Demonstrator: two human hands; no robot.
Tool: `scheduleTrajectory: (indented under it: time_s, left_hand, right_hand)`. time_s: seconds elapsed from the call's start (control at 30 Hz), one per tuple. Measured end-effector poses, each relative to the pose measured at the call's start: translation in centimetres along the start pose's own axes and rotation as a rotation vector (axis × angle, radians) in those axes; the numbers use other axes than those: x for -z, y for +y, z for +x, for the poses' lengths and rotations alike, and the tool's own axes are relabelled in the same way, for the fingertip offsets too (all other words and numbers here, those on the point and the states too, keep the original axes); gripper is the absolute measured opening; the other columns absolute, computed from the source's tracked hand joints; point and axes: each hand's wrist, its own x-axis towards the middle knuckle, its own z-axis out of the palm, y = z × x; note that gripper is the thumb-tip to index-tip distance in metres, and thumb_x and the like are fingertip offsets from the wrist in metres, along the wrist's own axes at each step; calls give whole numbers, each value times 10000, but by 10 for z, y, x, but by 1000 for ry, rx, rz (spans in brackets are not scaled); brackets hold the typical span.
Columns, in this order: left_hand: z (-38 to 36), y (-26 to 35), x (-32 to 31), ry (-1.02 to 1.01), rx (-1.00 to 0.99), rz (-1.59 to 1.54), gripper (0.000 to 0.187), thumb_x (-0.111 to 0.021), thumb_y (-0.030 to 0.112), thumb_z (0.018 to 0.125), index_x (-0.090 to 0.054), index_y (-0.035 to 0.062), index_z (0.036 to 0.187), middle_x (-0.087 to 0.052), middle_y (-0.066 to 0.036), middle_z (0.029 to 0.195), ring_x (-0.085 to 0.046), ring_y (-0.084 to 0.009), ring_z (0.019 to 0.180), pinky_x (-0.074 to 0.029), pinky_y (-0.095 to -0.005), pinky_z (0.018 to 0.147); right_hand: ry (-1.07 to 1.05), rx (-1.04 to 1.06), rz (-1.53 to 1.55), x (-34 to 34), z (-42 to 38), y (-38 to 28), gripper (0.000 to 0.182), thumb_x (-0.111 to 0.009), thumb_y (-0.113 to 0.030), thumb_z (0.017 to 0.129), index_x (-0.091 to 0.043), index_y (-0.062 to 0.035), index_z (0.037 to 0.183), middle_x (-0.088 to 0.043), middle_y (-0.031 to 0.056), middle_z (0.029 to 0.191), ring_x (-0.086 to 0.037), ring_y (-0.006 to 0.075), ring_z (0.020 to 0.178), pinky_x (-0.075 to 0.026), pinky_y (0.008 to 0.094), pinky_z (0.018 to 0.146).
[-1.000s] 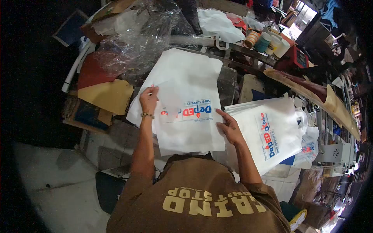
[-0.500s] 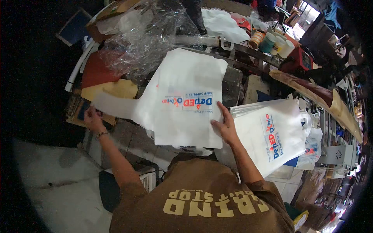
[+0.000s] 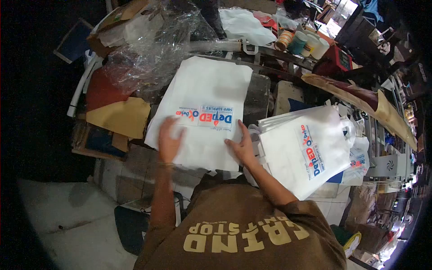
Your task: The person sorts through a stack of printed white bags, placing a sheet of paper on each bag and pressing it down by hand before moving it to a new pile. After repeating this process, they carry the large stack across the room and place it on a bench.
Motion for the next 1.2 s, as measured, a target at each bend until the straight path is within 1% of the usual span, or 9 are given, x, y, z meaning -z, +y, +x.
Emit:
scheduleTrajectory:
  time_s: [0.17,0.37,0.53,0.77,0.83,0.93,0.97,1.17,1.2]
  left_hand:
    - [-14,43,-76,-354,6,234,754,-705,526,844,-499,139,1458,-247,-253,1600,-184,-501,1471,-170,-651,1157]
    - [-3,25,-61,-409,1,115,703,-728,487,843,-538,138,1423,-371,-244,1542,-319,-462,1419,-263,-602,1134]
    - [25,-1,-57,-53,14,155,637,-802,381,819,-593,20,1301,-558,-234,1343,-492,-396,1277,-385,-500,1070]
    - [61,-21,-43,-66,568,-980,792,-745,361,900,-355,21,1500,-406,-167,1510,-377,-281,1389,-324,-431,1130]
    - [75,-15,-42,-131,811,-976,714,-623,461,961,-385,32,1479,-426,-125,1498,-467,-282,1325,-439,-435,1061]
    - [95,66,-28,-546,322,-1097,642,-546,433,1005,-379,31,1478,-445,-144,1476,-482,-291,1306,-489,-450,1016]
    - [98,81,-34,-645,268,-1106,616,-538,420,1010,-395,30,1465,-463,-146,1458,-494,-290,1292,-493,-448,1010]
    - [85,109,-158,-1176,115,-1155,473,-488,342,1037,-493,28,1391,-571,-155,1355,-567,-289,1209,-519,-438,970]
    - [55,196,-128,-1245,106,-883,375,-573,279,995,-575,-4,1240,-641,-123,1179,-609,-242,1051,-523,-411,881]
  right_hand:
    - [-37,-13,39,9,-21,21,955,-783,-4,792,-199,-11,1548,-492,206,1401,-520,257,1251,-457,340,1023]
    - [-79,-209,324,21,-25,1,875,-768,-126,831,-214,13,1494,-553,296,1308,-575,407,1211,-460,452,1033]
    - [-212,32,-427,17,-16,-76,424,-629,-112,897,-485,-41,1289,-639,233,1027,-661,385,902,-509,481,752]
    - [-497,337,-454,83,-38,-204,499,-545,55,789,-535,-105,1262,-640,152,1152,-654,378,998,-539,477,812]
    - [-406,351,-480,109,-51,-210,497,-543,56,785,-539,-108,1253,-641,134,1149,-658,360,993,-544,464,790]
    - [-305,82,-244,162,-87,-224,523,-541,58,737,-551,-84,1240,-652,158,1108,-647,372,1022,-531,440,817]
    - [-66,333,-284,170,-100,-204,525,-538,63,715,-562,-64,1224,-660,174,1115,-646,383,1025,-521,422,849]
    - [409,-147,-271,233,-264,-138,324,-548,-31,800,-618,-42,1116,-689,141,1063,-666,285,999,-508,356,847]
    - [538,-259,-129,225,-302,-123,295,-570,-74,822,-623,-44,1111,-693,123,1037,-664,275,980,-503,346,848]
